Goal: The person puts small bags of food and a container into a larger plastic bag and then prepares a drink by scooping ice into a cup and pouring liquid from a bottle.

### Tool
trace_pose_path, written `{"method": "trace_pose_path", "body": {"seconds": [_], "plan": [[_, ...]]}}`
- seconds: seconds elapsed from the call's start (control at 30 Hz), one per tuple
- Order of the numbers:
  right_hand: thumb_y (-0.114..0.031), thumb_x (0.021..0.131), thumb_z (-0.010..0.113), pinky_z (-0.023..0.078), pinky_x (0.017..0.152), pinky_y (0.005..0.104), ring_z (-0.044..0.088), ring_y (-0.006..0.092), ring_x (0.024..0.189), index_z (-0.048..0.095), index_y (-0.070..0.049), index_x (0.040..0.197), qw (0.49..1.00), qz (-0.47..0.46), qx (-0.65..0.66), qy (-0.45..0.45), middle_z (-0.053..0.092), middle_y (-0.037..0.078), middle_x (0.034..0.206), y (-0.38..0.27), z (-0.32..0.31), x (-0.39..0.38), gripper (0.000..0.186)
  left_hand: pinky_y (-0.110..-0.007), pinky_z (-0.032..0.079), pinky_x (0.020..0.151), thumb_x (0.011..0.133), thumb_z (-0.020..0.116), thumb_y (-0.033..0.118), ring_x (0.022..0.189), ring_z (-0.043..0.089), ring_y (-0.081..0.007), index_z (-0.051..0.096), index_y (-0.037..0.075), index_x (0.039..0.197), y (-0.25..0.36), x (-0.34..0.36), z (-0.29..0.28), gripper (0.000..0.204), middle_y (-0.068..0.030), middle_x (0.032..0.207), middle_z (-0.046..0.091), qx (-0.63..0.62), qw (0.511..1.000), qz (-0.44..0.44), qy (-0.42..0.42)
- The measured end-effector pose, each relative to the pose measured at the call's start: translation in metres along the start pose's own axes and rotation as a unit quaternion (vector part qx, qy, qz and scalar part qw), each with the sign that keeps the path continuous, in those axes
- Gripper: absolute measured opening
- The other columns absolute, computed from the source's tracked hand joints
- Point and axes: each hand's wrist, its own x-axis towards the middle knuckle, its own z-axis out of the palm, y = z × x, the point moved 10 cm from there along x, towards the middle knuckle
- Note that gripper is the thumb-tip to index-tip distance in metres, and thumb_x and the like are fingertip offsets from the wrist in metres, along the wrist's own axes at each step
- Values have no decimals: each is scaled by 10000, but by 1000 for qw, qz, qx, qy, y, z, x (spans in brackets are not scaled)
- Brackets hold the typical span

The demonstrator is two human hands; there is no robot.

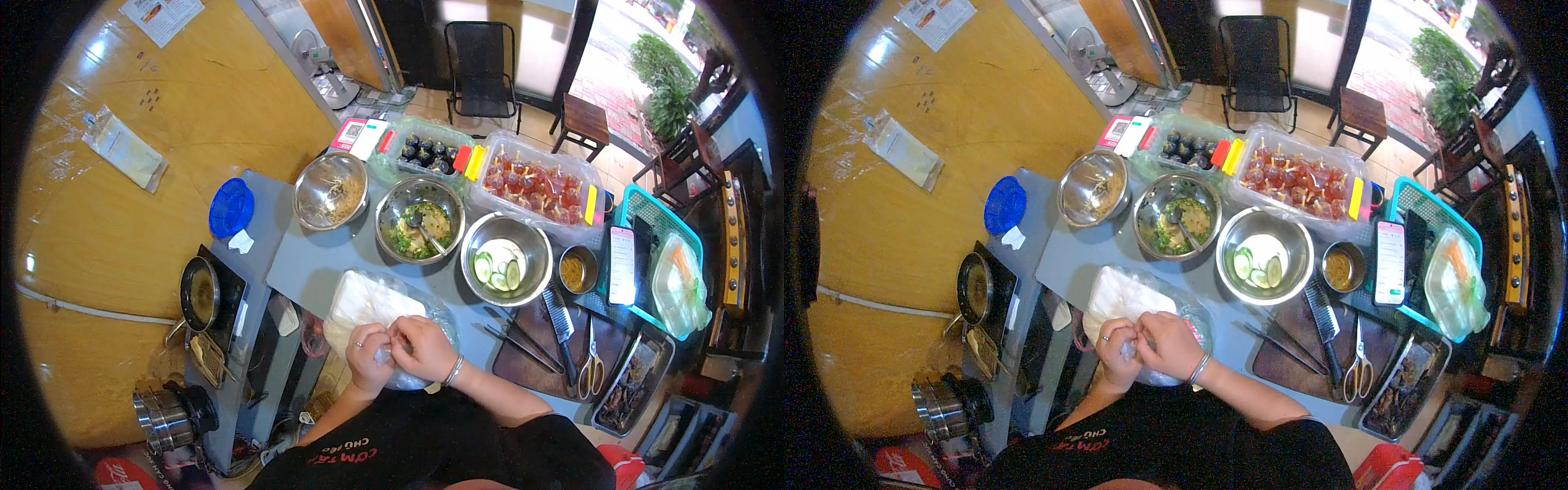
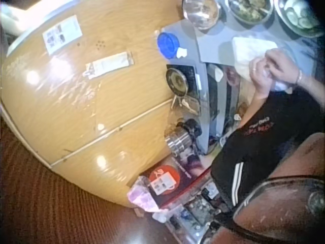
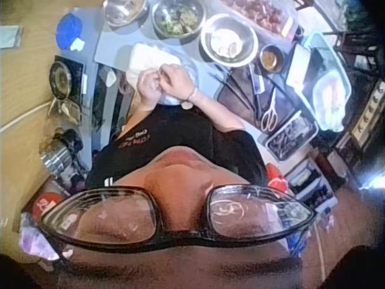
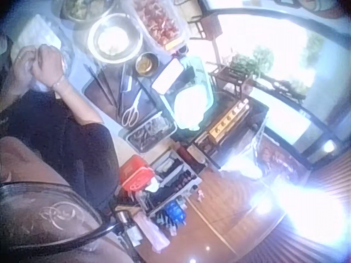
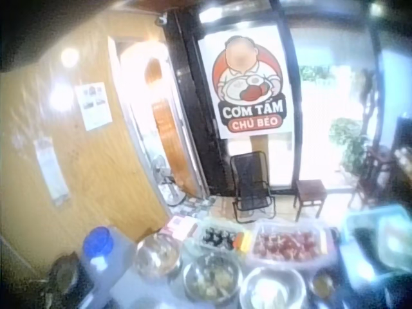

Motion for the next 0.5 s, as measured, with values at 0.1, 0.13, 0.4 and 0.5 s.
{"method": "trace_pose_path", "body": {"seconds": [0.1, 0.13, 0.4, 0.5], "plan": [[-127, 849, 584, 479, 666, 385, 614, 313, 723, 627, -27, 1027, 974, 202, 40, -96, 628, 162, 782, 28, 5, 0, 209, -382, 477, 685, 639, 707, -1, 780, 585, -309, 574, 54, 768, -5, 1, 0, 193, -103, 859, 608, 7, 1000, 13, 2], [-133, 864, 581, 485, 676, 372, 624, 304, 737, 628, -29, 1054, 977, 177, 30, -118, 640, 168, 812, 25, 6, 2, 222, -382, 478, 683, 641, 704, -9, 776, 585, -309, 574, 53, 767, -5, 1, 0, 192, -102, 856, 609, 12, 1000, 20, -2], [-97, 898, 616, 490, 725, 281, 586, 93, 798, 628, -17, 1025, 957, 134, 101, -236, 660, 43, 864, 63, 25, 2, 151, -370, 507, 666, 680, 720, -4, 750, 622, -289, 607, 69, 780, 1, 8, -14, 167, -90, 807, 624, 4, 998, 68, -3], [-74, 870, 639, 473, 679, 255, 578, 85, 774, 528, -64, 1129, 965, 139, 132, -180, 637, 35, 845, 40, 16, 10, 282, -360, 514, 621, 682, 731, -5, 726, 638, -284, 583, 73, 776, -10, 3, -16, 192, -90, 808, 624, -29, 997, 77, -5]]}}
